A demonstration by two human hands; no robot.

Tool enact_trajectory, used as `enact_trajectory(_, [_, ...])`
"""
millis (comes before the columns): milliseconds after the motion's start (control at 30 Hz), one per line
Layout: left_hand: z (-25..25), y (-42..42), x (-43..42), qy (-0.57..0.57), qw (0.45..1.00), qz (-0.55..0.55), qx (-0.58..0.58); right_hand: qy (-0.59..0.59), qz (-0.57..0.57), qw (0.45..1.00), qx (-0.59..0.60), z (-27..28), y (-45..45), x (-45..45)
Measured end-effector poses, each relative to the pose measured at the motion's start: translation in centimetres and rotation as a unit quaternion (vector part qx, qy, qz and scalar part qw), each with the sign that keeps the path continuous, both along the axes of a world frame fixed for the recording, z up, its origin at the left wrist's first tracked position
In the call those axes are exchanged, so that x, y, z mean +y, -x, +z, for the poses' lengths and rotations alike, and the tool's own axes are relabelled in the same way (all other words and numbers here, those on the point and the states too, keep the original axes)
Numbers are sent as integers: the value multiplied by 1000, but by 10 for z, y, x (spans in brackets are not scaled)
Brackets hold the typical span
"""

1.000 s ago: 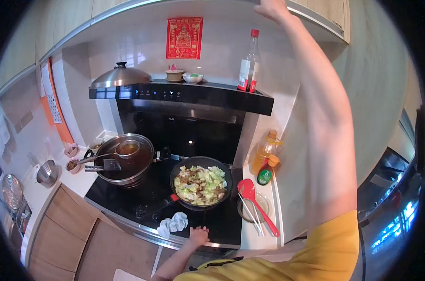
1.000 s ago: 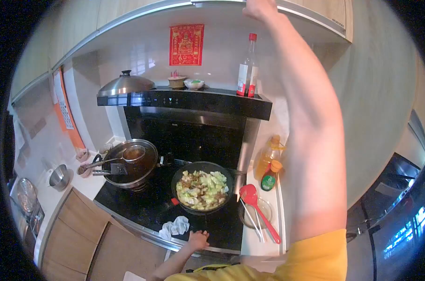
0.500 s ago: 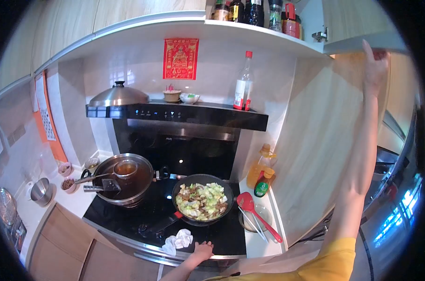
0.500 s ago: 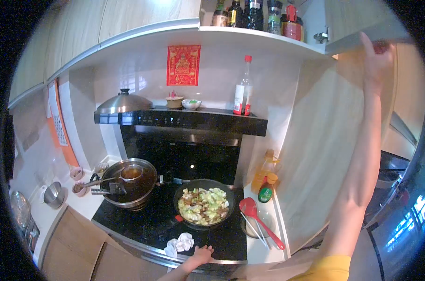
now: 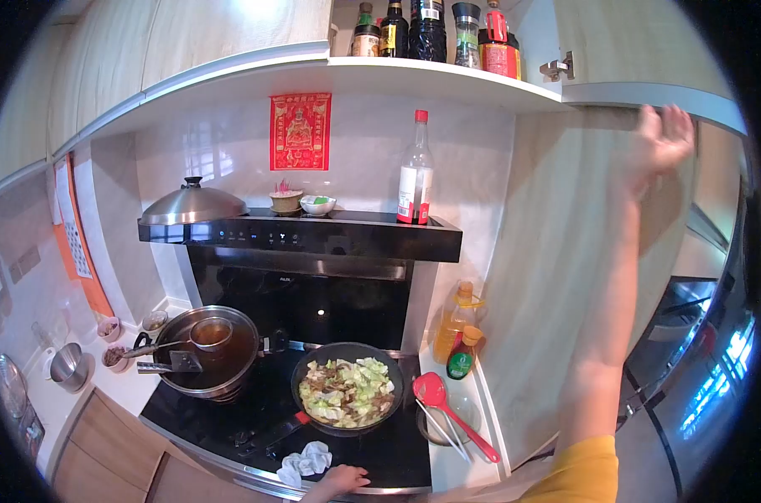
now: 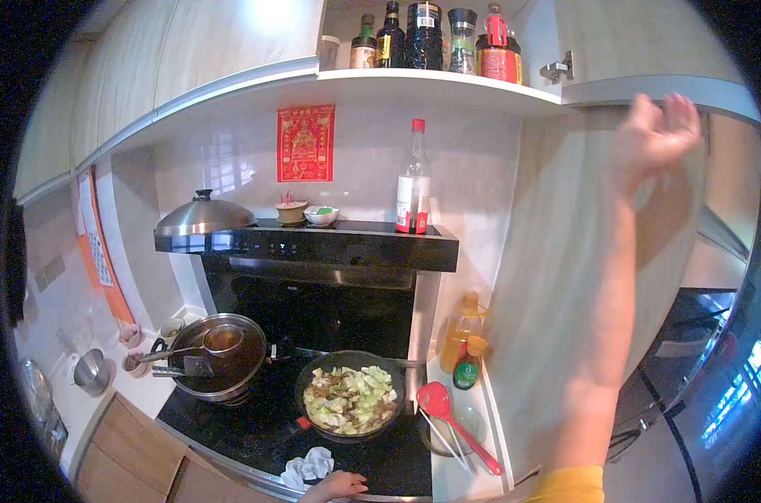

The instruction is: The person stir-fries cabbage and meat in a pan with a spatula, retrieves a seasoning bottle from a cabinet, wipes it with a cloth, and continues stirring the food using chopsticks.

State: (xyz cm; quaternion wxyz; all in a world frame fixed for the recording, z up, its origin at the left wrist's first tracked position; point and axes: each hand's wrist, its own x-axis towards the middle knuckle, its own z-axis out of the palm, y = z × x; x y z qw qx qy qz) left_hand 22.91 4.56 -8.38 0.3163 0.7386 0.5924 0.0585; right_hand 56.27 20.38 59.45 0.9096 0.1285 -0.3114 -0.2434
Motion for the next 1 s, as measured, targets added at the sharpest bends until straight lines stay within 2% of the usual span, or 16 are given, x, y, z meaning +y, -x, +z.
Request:
enact_trajectory(100, [27,1,-13,78,994,79,16,199,16,954,-224,12,44,57])
enact_trajectory(200, [41,-4,-30,-144,964,211,80,412,41,863,-290,68,49,144])
enact_trajectory(233, [52,-3,-26,-26,967,242,81,411,45,862,-294,93,45,174])
enact_trajectory(333, [-27,-8,-33,-101,943,269,170,425,-60,848,-312,156,35,246])
enact_trajectory(400, [-107,-8,-25,-376,828,267,320,405,-80,877,-246,178,40,267])
enact_trajectory(433, [-148,-8,-16,-360,824,314,304,400,-74,878,-251,186,43,275])
enact_trajectory(500, [-116,-15,-18,-433,779,273,363,423,-73,866,-256,202,52,289])
enact_trajectory(567, [-95,-4,-24,-32,939,253,230,415,-60,860,-291,212,63,290])
enact_trajectory(633, [-88,-4,-26,-86,932,244,254,494,-154,804,-294,232,65,301])
enact_trajectory(667, [-107,0,-22,-74,929,243,271,591,-190,716,-319,252,63,309])
enact_trajectory(733, [-123,8,-16,-52,934,232,266,618,-212,710,-265,228,74,273])
enact_trajectory(767, [-79,-3,-17,-5,946,252,204,642,-232,700,-212,220,81,257])
enact_trajectory(800, [-86,-4,-15,-237,881,238,333,634,-219,719,-181,231,80,278])
enact_trajectory(833, [-90,-6,-14,-449,750,207,439,631,-216,722,-182,233,80,277])
enact_trajectory(967, [-96,-3,-16,-394,801,247,377,589,-195,780,-87,229,76,271])
enact_trajectory(1000, [-77,-5,-12,-191,907,244,286,547,-199,812,-45,230,78,269])
